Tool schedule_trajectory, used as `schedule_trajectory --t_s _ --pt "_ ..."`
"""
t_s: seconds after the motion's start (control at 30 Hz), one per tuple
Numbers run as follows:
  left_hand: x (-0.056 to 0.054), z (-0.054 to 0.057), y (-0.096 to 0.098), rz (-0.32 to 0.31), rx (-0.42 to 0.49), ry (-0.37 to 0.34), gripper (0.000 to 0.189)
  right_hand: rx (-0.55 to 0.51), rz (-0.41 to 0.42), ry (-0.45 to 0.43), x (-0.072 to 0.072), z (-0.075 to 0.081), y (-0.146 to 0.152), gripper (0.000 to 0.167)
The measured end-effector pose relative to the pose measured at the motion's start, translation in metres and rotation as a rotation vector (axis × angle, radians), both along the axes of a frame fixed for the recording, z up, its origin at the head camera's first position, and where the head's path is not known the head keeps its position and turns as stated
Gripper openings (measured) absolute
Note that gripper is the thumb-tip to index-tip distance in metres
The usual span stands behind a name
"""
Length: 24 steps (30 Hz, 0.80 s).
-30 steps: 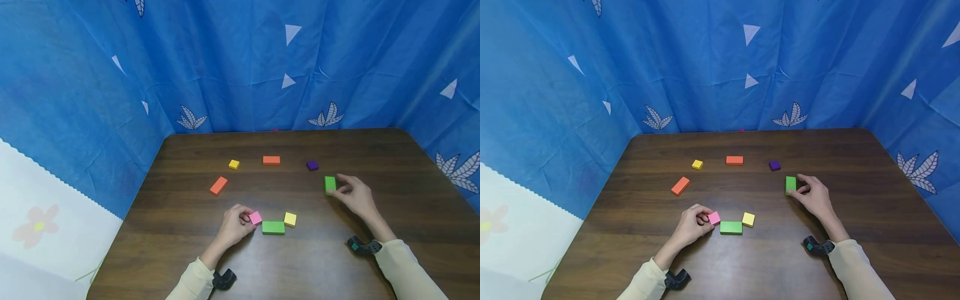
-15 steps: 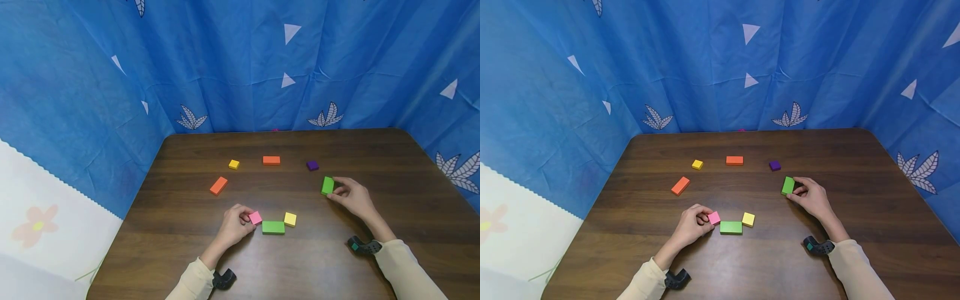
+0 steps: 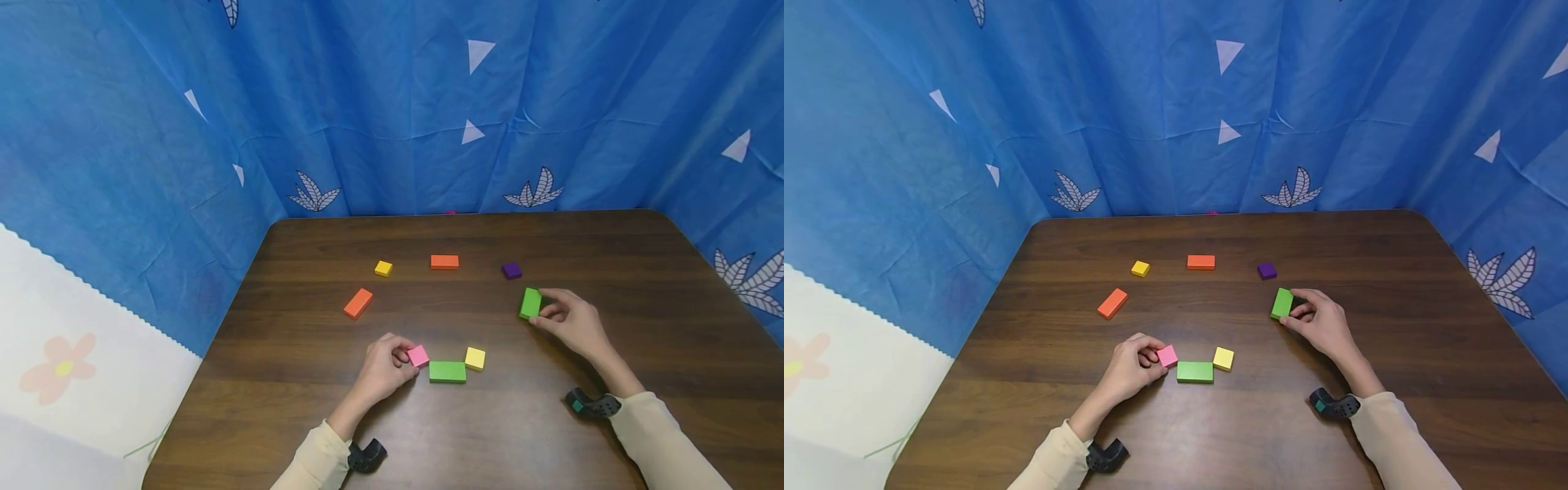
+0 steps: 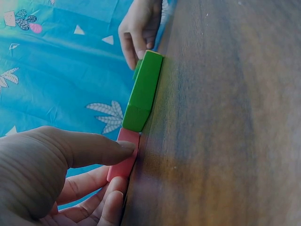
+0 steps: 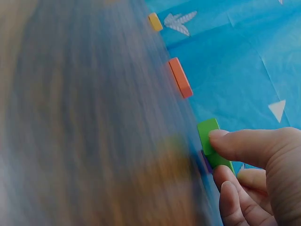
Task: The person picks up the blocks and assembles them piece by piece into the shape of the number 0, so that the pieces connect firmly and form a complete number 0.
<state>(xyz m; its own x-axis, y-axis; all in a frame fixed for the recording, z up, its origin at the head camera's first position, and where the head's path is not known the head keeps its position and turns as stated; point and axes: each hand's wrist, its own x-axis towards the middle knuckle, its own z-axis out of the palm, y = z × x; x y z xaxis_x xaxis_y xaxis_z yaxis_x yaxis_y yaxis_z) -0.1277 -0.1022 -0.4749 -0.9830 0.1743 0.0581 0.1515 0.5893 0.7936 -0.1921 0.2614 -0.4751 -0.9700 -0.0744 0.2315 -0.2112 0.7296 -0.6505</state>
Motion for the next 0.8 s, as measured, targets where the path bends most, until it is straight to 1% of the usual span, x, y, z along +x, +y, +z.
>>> schedule_trajectory --t_s 0.17,0.3,0.6,0.7,0.8 --pt "-0.001 -0.001 0.000 -0.003 0.002 0.000 0.027 -0.016 0.056 0.038 0.002 -0.002 -0.013 0.056" --pt "-0.002 -0.001 0.000 -0.007 0.006 0.002 0.028 -0.038 0.118 0.049 0.003 -0.003 -0.027 0.056" --pt "-0.002 -0.002 0.000 -0.012 0.006 0.013 0.028 -0.060 0.239 -0.011 0.005 -0.004 -0.055 0.056" --pt "-0.001 -0.002 0.000 -0.010 0.008 0.012 0.028 -0.070 0.281 -0.033 0.005 -0.005 -0.061 0.056" --pt "-0.001 -0.003 0.001 -0.007 0.011 0.010 0.028 -0.087 0.320 -0.038 0.005 -0.005 -0.065 0.056"
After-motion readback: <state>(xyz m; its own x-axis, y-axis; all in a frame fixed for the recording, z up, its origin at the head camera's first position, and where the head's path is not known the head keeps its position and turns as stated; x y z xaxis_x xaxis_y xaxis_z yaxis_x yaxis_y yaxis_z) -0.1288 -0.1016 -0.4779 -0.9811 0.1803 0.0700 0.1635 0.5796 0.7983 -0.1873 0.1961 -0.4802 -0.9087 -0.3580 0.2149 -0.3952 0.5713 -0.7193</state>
